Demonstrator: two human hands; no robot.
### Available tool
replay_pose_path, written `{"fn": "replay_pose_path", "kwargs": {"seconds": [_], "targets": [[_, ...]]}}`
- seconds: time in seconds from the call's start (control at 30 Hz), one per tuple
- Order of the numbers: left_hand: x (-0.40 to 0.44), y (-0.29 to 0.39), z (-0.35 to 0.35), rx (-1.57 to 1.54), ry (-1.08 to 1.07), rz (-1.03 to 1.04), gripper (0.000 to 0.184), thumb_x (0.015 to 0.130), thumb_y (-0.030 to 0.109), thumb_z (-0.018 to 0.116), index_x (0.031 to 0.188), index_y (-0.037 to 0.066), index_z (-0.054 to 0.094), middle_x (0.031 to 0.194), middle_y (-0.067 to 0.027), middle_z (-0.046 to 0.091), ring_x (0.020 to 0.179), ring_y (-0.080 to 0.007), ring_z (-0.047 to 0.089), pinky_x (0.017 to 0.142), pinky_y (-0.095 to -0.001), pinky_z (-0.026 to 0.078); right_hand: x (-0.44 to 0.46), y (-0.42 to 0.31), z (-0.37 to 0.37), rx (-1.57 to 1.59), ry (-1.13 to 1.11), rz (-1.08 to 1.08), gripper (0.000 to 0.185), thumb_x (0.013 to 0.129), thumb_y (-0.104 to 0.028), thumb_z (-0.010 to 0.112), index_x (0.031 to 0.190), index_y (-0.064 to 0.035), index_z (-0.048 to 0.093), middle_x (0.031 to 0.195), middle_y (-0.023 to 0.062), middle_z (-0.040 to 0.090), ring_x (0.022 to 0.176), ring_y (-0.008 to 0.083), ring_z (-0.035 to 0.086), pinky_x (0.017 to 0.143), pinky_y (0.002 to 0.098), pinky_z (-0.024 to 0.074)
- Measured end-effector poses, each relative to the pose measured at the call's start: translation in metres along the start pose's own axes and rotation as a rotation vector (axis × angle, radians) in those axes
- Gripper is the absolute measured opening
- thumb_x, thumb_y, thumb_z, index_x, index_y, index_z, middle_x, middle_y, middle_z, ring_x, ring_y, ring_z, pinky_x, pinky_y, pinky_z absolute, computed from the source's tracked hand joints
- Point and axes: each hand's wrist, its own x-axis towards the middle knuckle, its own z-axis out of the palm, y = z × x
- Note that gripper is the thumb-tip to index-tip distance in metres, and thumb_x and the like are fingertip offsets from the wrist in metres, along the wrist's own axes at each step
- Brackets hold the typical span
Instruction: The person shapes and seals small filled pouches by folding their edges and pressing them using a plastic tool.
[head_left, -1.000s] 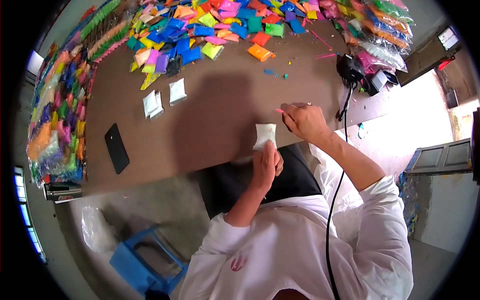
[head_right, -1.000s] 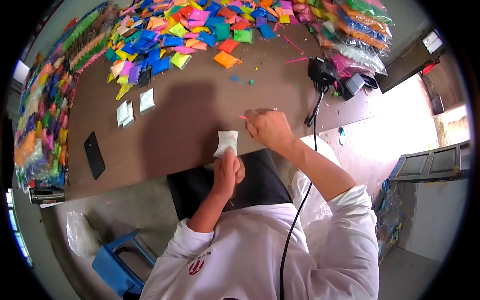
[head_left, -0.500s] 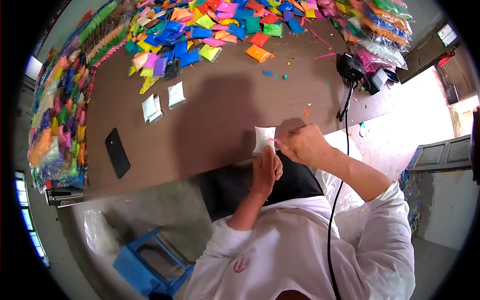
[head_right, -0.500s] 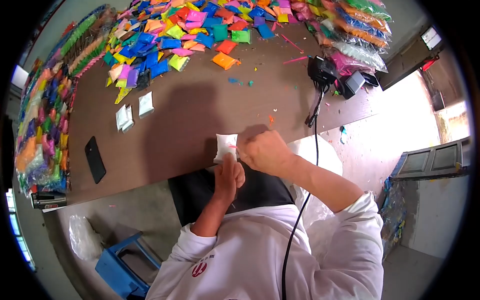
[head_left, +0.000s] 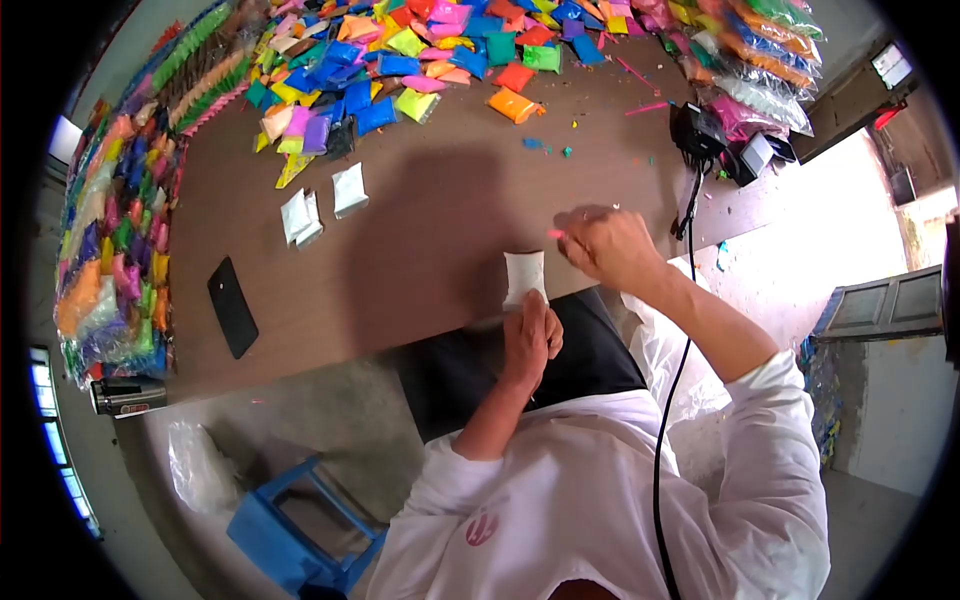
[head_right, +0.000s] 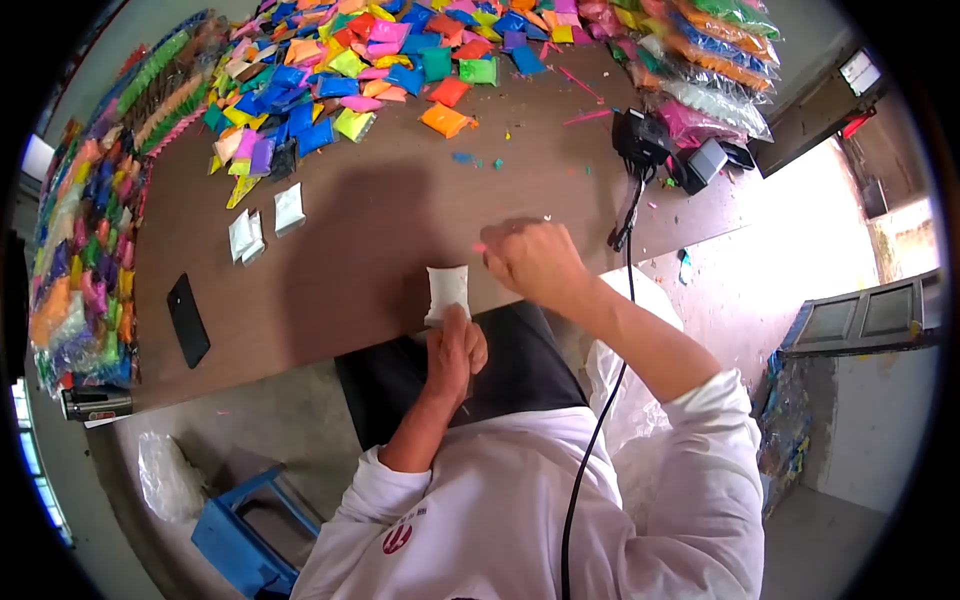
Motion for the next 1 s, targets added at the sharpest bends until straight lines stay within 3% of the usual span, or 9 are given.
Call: {"fn": "replay_pose_path", "kwargs": {"seconds": [0.17,0.23,0.33,0.53,0.7,0.8,0.87,1.0], "targets": [[0.005,-0.015,-0.009,-0.181,-0.032,-0.103,0.055,0.097,0.045,0.043,0.053,0.016,0.026,0.047,0.0017,0.03,0.039,-0.0104,0.03,0.036,-0.0258,0.022,-0.011,-0.026,0.0,0.057,-0.042,-0.144,0.014,0.077,-0.018,0.058,0.073,-0.0047,0.055,0.07,0.0131,0.058,0.07,0.0337,0.059,0.06,0.0418,0.0481],[0.004,-0.006,-0.002,-0.137,0.011,-0.078,0.053,0.097,0.043,0.043,0.055,0.015,0.028,0.047,0.0015,0.032,0.038,-0.0101,0.032,0.034,-0.025,0.023,-0.006,-0.014,0.008,0.052,-0.072,-0.131,0.014,0.077,-0.017,0.058,0.074,-0.0048,0.055,0.07,0.0131,0.058,0.07,0.0327,0.059,0.06,0.042,0.0478],[-0.001,-0.007,-0.001,-0.102,0.033,-0.071,0.051,0.097,0.041,0.044,0.057,0.014,0.03,0.047,0.0011,0.034,0.036,-0.0101,0.034,0.033,-0.0246,0.024,-0.003,-0.003,0.007,0.006,-0.015,0.066,0.012,0.08,-0.016,0.057,0.076,-0.0051,0.055,0.07,0.012,0.058,0.068,0.0317,0.059,0.059,0.0424,0.0474],[-0.002,0.002,0.003,-0.088,0.03,-0.113,0.053,0.097,0.044,0.044,0.055,0.015,0.028,0.049,0.0012,0.032,0.039,-0.0097,0.031,0.035,-0.0253,0.023,-0.02,-0.026,0.005,0.123,-0.012,-0.072,0.013,0.084,-0.019,0.058,0.084,-0.0065,0.055,0.068,0.01,0.057,0.068,0.0317,0.059,0.054,0.0428,0.0447],[-0.001,0.005,0.005,-0.045,0.024,-0.058,0.053,0.096,0.044,0.044,0.055,0.017,0.026,0.049,0.0019,0.031,0.041,-0.009,0.03,0.038,-0.0247,0.021,-0.007,-0.007,0.021,0.082,-0.069,0.03,0.013,0.084,-0.019,0.058,0.086,-0.0065,0.054,0.067,0.011,0.055,0.066,0.0325,0.057,0.053,0.0446,0.0431],[0.002,0.009,0.007,-0.049,0.024,-0.064,0.053,0.096,0.044,0.044,0.054,0.017,0.026,0.049,0.0015,0.032,0.04,-0.0094,0.031,0.037,-0.0242,0.023,-0.005,-0.009,0.014,0.057,-0.025,0.03,0.013,0.085,-0.019,0.057,0.084,-0.0065,0.055,0.067,0.0111,0.055,0.066,0.0322,0.058,0.054,0.0443,0.0437],[-0.004,0.008,0.005,-0.067,0.048,-0.147,0.053,0.096,0.044,0.045,0.054,0.016,0.026,0.048,0.0012,0.032,0.04,-0.0098,0.032,0.036,-0.0243,0.024,-0.015,-0.029,0.0,0.114,0.004,-0.002,0.014,0.08,-0.014,0.056,0.072,-0.0041,0.051,0.065,0.0126,0.056,0.062,0.0324,0.058,0.054,0.0422,0.0456],[-0.002,0.006,0.007,-0.031,0.04,-0.122,0.054,0.096,0.043,0.044,0.053,0.016,0.025,0.048,0.0013,0.031,0.04,-0.0099,0.032,0.037,-0.0242,0.024,-0.012,-0.023,0.012,0.078,-0.001,-0.095,0.013,0.079,-0.013,0.056,0.072,-0.0039,0.051,0.063,0.0126,0.055,0.062,0.0328,0.058,0.055,0.0424,0.0454]]}}
